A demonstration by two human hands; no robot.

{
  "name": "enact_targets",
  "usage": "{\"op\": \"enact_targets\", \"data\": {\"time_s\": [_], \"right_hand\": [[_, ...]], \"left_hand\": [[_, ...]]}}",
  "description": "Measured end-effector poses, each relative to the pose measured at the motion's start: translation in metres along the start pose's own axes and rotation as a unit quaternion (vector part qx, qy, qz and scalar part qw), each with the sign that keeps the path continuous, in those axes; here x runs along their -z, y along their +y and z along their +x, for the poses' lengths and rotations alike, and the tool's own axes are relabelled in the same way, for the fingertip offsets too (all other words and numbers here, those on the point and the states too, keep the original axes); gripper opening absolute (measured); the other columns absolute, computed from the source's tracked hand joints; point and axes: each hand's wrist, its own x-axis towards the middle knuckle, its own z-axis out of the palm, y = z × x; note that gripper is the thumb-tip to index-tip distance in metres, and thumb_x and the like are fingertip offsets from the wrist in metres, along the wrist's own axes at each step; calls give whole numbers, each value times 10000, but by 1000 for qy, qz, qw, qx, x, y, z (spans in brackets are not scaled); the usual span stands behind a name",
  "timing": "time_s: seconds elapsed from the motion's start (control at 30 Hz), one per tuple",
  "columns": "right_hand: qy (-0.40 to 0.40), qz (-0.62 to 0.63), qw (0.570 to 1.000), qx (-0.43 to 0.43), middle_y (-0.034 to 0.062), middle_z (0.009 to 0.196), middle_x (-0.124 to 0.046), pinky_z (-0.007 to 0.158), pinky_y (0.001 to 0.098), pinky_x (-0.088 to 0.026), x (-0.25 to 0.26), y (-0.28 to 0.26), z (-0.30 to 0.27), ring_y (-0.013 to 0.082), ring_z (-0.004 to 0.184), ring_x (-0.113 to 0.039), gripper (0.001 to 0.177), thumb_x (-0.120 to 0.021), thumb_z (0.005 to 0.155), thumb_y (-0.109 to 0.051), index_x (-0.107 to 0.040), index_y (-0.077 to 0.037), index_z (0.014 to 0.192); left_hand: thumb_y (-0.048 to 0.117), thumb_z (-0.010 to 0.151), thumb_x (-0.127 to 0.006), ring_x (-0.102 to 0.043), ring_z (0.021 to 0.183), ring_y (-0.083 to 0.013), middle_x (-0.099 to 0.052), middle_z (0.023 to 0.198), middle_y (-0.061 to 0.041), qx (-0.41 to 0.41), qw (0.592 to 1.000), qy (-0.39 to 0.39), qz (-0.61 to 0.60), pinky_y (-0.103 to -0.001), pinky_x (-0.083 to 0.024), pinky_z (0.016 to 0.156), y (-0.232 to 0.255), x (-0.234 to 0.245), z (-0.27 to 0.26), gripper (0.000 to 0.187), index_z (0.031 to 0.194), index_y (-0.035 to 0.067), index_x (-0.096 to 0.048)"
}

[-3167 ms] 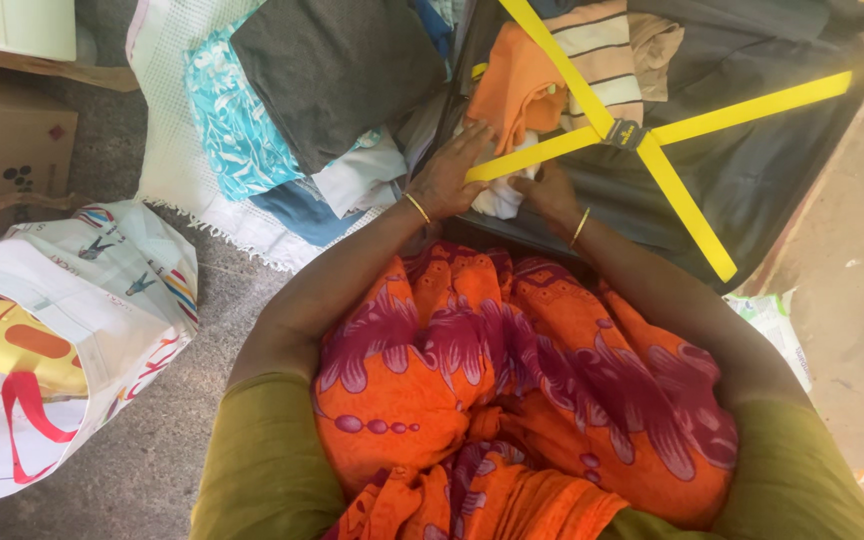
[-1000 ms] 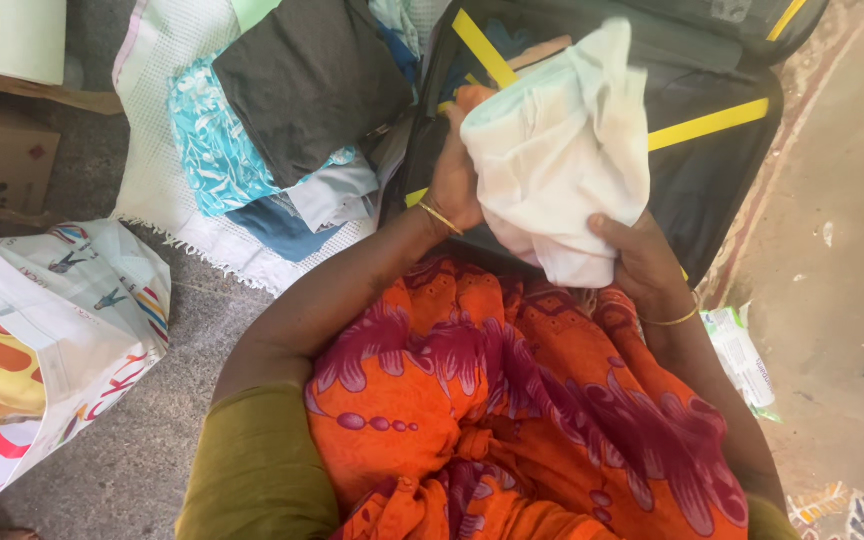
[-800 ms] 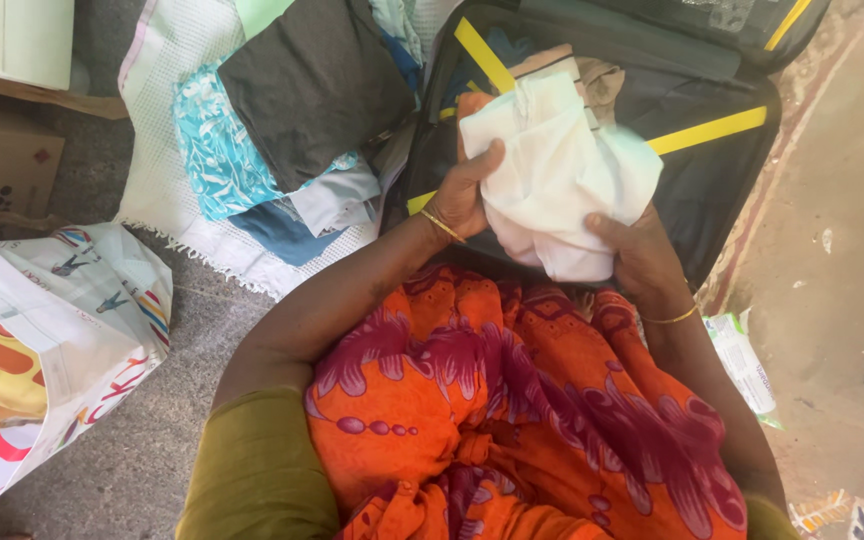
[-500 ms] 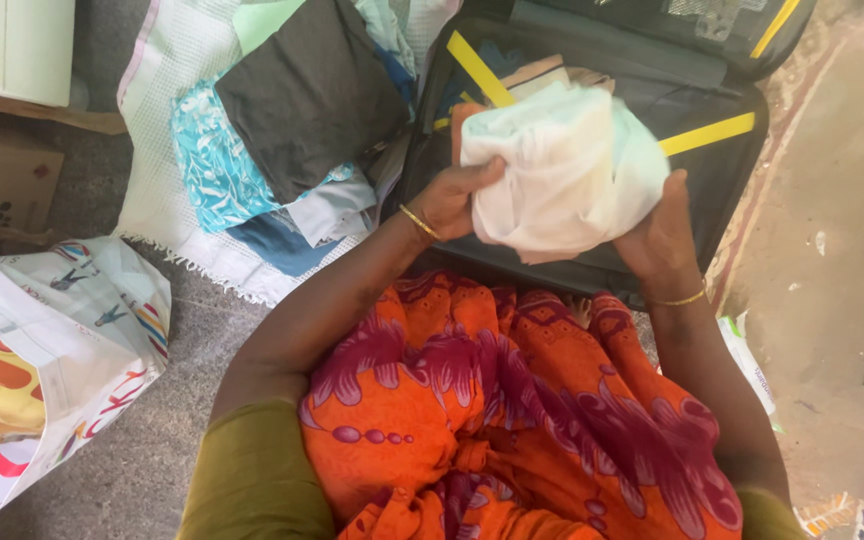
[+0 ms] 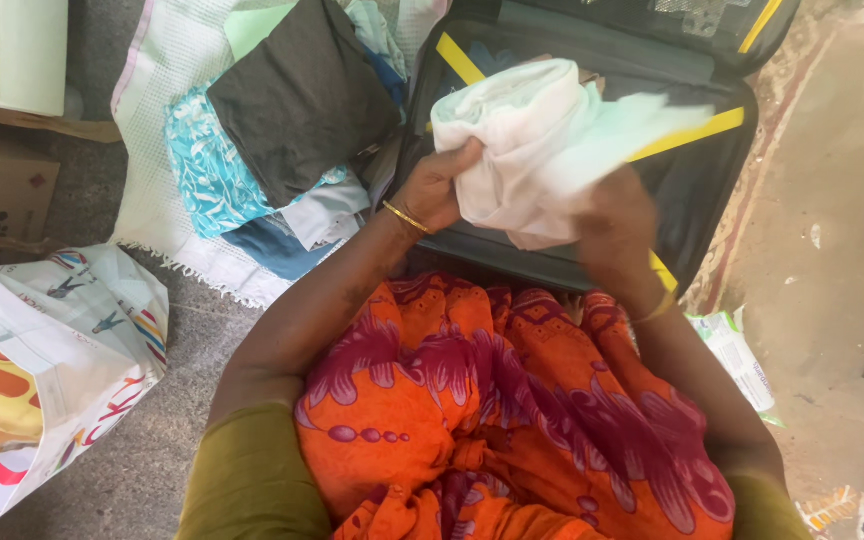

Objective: The person folds and places clothes into a suitcase, including blue, brown, and white items, and adjusts the internal straps to secure them.

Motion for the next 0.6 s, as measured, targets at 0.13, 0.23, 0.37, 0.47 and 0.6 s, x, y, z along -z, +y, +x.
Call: {"op": "enact_targets", "data": {"time_s": [0.13,0.23,0.37,0.47,0.6], "right_hand": [[18,-192,941,276,49,1388,-612,1045,436,-418,-8,-45,10,312,1309,-508,334,-814,884,-165,-773,-278,1195],[13,-154,953,262,95,1432,-574,1124,450,-399,-5,-62,19,365,1381,-433,312,-820,906,-175,-768,-248,1204],[-20,0,976,217,99,1307,-625,1034,434,-457,11,-46,23,330,1261,-560,316,-754,824,-135,-744,-132,1140],[-14,-15,978,206,25,1200,-699,971,375,-516,13,-39,20,273,1177,-643,238,-753,940,1,-762,-133,1136],[65,-53,966,243,13,1064,-627,901,404,-458,13,-53,26,264,1045,-573,240,-869,866,-69,-753,-138,1064]], "left_hand": [[251,1042,-647,-576,1370,-291,-574,1483,-154,-45,998,-13,-30,-466,-430,1228,-10,4,6,614,1546,0,-402],[246,1019,-654,-578,1340,-311,-573,1454,-168,-39,998,43,-25,-486,-442,1196,-18,7,4,624,1528,4,-389],[213,1016,-678,-573,1346,-279,-578,1445,-135,-13,1000,13,-4,-458,-439,1198,-18,6,2,605,1521,25,-401],[203,1014,-677,-578,1342,-269,-585,1436,-129,40,999,-8,21,-446,-444,1196,-12,7,-1,586,1511,26,-420],[215,1045,-662,-589,1316,-268,-595,1417,-146,104,992,-28,67,-440,-457,1164,-10,16,-2,565,1518,6,-431]]}}
